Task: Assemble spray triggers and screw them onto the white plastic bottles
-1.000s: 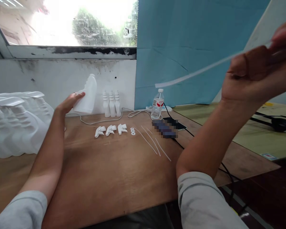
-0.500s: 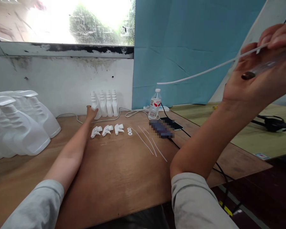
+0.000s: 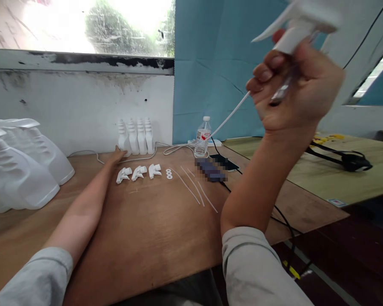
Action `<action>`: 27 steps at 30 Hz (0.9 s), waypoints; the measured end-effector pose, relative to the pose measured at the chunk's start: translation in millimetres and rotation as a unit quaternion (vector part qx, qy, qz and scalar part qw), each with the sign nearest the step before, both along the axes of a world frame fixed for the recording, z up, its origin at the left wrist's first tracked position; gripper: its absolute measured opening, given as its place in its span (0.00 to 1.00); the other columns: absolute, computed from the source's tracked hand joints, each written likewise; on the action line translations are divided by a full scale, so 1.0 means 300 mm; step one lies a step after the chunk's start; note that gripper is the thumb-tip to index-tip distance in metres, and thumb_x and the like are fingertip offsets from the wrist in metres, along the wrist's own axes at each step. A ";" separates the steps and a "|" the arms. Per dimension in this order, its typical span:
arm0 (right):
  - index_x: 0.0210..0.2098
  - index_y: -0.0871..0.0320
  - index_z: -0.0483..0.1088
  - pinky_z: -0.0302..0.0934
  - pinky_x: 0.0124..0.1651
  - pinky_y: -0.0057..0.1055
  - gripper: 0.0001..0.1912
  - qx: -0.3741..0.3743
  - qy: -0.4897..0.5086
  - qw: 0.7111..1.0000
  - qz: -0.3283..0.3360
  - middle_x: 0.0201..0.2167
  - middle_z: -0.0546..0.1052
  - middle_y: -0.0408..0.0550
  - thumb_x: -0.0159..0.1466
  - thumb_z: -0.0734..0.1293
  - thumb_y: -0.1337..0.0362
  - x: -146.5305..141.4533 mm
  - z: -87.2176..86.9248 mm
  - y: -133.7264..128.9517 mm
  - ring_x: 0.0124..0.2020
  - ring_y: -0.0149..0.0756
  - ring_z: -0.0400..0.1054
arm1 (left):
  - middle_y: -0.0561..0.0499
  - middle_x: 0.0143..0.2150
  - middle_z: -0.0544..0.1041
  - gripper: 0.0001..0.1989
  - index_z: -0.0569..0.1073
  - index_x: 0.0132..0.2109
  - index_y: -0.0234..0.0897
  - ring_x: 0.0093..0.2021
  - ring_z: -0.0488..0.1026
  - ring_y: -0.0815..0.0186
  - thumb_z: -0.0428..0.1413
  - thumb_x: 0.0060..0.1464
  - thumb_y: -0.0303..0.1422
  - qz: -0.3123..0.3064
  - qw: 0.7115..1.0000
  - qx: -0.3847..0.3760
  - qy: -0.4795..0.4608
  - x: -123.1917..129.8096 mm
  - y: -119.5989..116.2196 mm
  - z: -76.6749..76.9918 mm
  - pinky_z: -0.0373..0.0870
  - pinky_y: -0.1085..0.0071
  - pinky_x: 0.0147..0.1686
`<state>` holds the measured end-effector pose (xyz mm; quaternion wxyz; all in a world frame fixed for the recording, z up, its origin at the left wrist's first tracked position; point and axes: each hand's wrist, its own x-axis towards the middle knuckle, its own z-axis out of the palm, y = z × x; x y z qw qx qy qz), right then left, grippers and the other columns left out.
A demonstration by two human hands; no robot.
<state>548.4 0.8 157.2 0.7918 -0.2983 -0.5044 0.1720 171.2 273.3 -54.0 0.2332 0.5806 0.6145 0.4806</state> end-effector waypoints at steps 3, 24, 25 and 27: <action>0.25 0.59 0.72 0.46 0.22 0.25 0.27 -0.058 0.010 0.986 0.157 0.14 0.64 0.34 0.70 0.47 0.68 -0.090 0.010 0.049 0.18 0.15 0.55 | 0.39 0.58 0.66 0.21 0.64 0.57 0.31 0.55 0.67 0.56 0.55 0.58 0.30 -0.008 0.998 0.050 -0.032 -0.003 -0.053 0.080 0.67 0.56 0.53; 0.27 0.60 0.67 0.49 0.29 0.26 0.14 -0.269 -0.601 0.751 0.057 0.29 0.75 0.49 0.65 0.59 0.59 -0.469 -0.621 0.159 0.29 0.33 0.65 | 0.52 0.23 0.72 0.20 0.66 0.38 0.35 0.18 0.67 0.72 0.61 0.49 0.46 -0.407 0.840 -0.152 -0.323 0.186 -0.700 -0.106 0.58 0.79 0.16; 0.28 0.60 0.68 0.49 0.29 0.27 0.14 -0.264 -0.606 0.750 0.035 0.29 0.76 0.50 0.65 0.60 0.58 -0.468 -0.626 0.159 0.30 0.34 0.66 | 0.53 0.23 0.71 0.19 0.66 0.38 0.35 0.18 0.66 0.72 0.61 0.50 0.46 -0.406 0.841 -0.147 -0.327 0.186 -0.699 -0.105 0.58 0.79 0.16; 0.28 0.59 0.69 0.48 0.29 0.28 0.16 -0.247 -0.628 0.738 -0.015 0.29 0.76 0.52 0.66 0.60 0.55 -0.467 -0.630 0.157 0.30 0.36 0.67 | 0.54 0.22 0.70 0.18 0.66 0.38 0.36 0.18 0.66 0.73 0.61 0.51 0.45 -0.403 0.841 -0.138 -0.333 0.186 -0.702 -0.102 0.57 0.79 0.17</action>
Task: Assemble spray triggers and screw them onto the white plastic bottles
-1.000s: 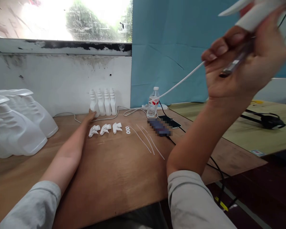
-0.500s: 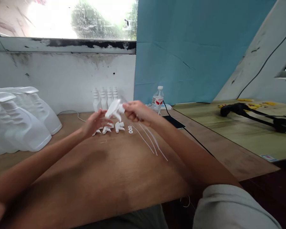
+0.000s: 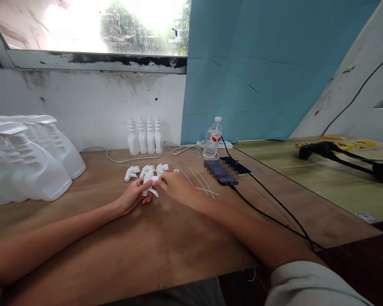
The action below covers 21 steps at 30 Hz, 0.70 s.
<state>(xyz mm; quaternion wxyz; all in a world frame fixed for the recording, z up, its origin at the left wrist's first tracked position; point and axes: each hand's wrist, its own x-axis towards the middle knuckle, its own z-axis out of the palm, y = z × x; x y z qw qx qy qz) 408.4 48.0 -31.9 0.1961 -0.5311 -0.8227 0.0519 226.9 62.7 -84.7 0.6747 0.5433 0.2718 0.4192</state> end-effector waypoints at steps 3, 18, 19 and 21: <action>0.27 0.58 0.71 0.47 0.28 0.29 0.19 0.033 -0.060 0.998 -0.009 0.27 0.77 0.51 0.67 0.59 0.53 -0.004 -0.001 -0.006 0.28 0.36 0.68 | 0.54 0.23 0.71 0.18 0.66 0.37 0.35 0.19 0.67 0.72 0.61 0.50 0.44 0.006 1.000 -0.003 -0.009 0.001 -0.010 0.005 0.57 0.79 0.17; 0.26 0.60 0.69 0.48 0.29 0.28 0.18 0.031 0.023 0.994 -0.101 0.24 0.73 0.49 0.67 0.58 0.57 0.157 0.110 0.047 0.26 0.34 0.65 | 0.47 0.30 0.74 0.16 0.70 0.37 0.33 0.22 0.67 0.71 0.59 0.50 0.43 -0.012 0.993 -0.092 -0.072 -0.046 0.043 0.016 0.60 0.76 0.20; 0.26 0.61 0.69 0.49 0.28 0.27 0.17 0.000 0.030 0.994 -0.105 0.21 0.72 0.47 0.67 0.58 0.59 0.180 0.117 0.064 0.24 0.32 0.64 | 0.46 0.31 0.74 0.17 0.70 0.37 0.33 0.22 0.67 0.71 0.58 0.50 0.44 -0.024 0.992 -0.099 -0.076 -0.048 0.041 0.019 0.60 0.76 0.20; 0.25 0.61 0.69 0.51 0.25 0.26 0.16 -0.046 0.030 0.992 -0.113 0.17 0.69 0.44 0.66 0.59 0.63 0.222 0.115 0.095 0.19 0.30 0.62 | 0.46 0.31 0.73 0.20 0.70 0.37 0.33 0.22 0.66 0.70 0.56 0.51 0.48 -0.042 0.990 -0.107 -0.087 -0.048 0.036 0.023 0.57 0.77 0.18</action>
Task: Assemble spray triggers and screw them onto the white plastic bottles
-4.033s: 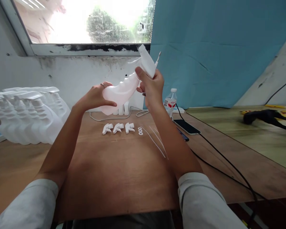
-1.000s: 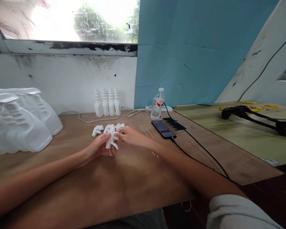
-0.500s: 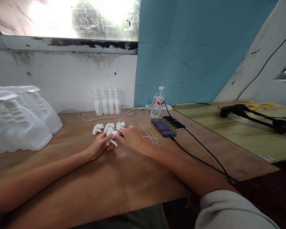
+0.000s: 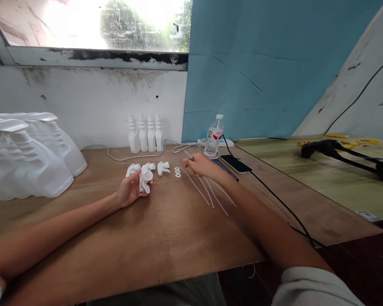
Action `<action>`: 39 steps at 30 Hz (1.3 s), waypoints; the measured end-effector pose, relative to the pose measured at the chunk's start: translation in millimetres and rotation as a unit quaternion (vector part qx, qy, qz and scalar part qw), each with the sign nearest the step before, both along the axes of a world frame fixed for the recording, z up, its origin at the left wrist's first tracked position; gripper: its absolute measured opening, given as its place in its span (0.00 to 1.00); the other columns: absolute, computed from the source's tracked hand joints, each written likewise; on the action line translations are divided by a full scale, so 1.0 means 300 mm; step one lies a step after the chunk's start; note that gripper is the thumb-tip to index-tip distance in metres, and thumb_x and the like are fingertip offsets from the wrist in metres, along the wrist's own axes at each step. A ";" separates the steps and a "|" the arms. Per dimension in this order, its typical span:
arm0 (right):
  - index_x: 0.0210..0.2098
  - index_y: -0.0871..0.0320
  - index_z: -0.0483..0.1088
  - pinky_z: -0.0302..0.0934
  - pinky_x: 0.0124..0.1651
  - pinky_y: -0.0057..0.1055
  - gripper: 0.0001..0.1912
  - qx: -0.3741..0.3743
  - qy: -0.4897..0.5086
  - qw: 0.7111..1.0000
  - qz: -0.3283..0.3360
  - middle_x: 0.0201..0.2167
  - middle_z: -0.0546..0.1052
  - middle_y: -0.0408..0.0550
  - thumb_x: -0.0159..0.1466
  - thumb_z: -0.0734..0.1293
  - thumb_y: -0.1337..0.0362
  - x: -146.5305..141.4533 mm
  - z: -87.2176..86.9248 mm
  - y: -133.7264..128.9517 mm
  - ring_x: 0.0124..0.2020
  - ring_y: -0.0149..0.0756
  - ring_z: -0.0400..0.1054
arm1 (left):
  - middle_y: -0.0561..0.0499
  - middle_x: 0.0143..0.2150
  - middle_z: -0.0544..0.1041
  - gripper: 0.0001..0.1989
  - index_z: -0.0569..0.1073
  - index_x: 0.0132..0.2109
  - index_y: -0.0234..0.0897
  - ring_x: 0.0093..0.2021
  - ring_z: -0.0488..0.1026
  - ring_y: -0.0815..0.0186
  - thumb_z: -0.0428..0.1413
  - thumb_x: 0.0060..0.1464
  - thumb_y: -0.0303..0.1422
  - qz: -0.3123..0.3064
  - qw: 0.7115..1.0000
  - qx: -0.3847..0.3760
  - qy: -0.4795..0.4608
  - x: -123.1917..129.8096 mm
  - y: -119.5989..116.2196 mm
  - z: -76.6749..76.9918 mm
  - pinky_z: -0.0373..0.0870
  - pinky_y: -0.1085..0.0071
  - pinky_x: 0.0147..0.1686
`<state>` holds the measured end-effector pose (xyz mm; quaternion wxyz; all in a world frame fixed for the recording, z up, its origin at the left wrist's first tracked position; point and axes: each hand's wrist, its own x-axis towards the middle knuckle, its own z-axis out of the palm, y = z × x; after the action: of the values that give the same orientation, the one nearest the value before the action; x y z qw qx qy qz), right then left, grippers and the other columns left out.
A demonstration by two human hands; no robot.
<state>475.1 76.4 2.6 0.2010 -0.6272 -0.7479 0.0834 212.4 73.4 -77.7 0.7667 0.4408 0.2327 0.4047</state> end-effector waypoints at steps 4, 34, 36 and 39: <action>0.21 0.60 0.66 0.49 0.23 0.26 0.15 -0.011 -0.002 1.000 -0.029 0.14 0.66 0.44 0.64 0.62 0.65 0.057 -0.037 0.038 0.17 0.30 0.60 | 0.50 0.25 0.69 0.23 0.68 0.31 0.34 0.18 0.60 0.74 0.54 0.53 0.52 -0.006 1.000 0.009 -0.006 0.003 0.000 -0.005 0.50 0.79 0.15; 0.27 0.62 0.70 0.38 0.27 0.31 0.14 0.204 -0.306 0.900 0.236 0.24 0.73 0.48 0.66 0.58 0.69 -0.181 -0.022 -0.228 0.24 0.30 0.62 | 0.58 0.19 0.63 0.21 0.62 0.29 0.35 0.13 0.49 0.80 0.59 0.49 0.49 0.110 0.980 0.084 0.141 0.050 -0.027 -0.012 0.40 0.80 0.14; 0.27 0.62 0.70 0.39 0.26 0.31 0.12 0.197 -0.308 0.900 0.237 0.24 0.73 0.48 0.65 0.59 0.70 -0.187 -0.026 -0.232 0.24 0.31 0.63 | 0.58 0.19 0.63 0.21 0.63 0.29 0.35 0.13 0.49 0.80 0.59 0.49 0.49 0.113 0.978 0.086 0.152 0.050 -0.027 -0.012 0.41 0.80 0.14; 0.28 0.61 0.71 0.42 0.27 0.30 0.12 0.185 -0.245 0.923 0.230 0.25 0.75 0.47 0.66 0.60 0.68 -0.181 -0.041 -0.220 0.25 0.31 0.64 | 0.57 0.18 0.63 0.21 0.63 0.27 0.35 0.13 0.49 0.80 0.58 0.49 0.49 0.109 0.977 0.084 0.164 0.045 -0.025 -0.010 0.40 0.79 0.13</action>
<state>420.7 10.5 -9.7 0.0996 -0.3902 -0.8996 -0.1689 226.0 65.8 -80.8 0.6294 0.5363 0.3669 0.4262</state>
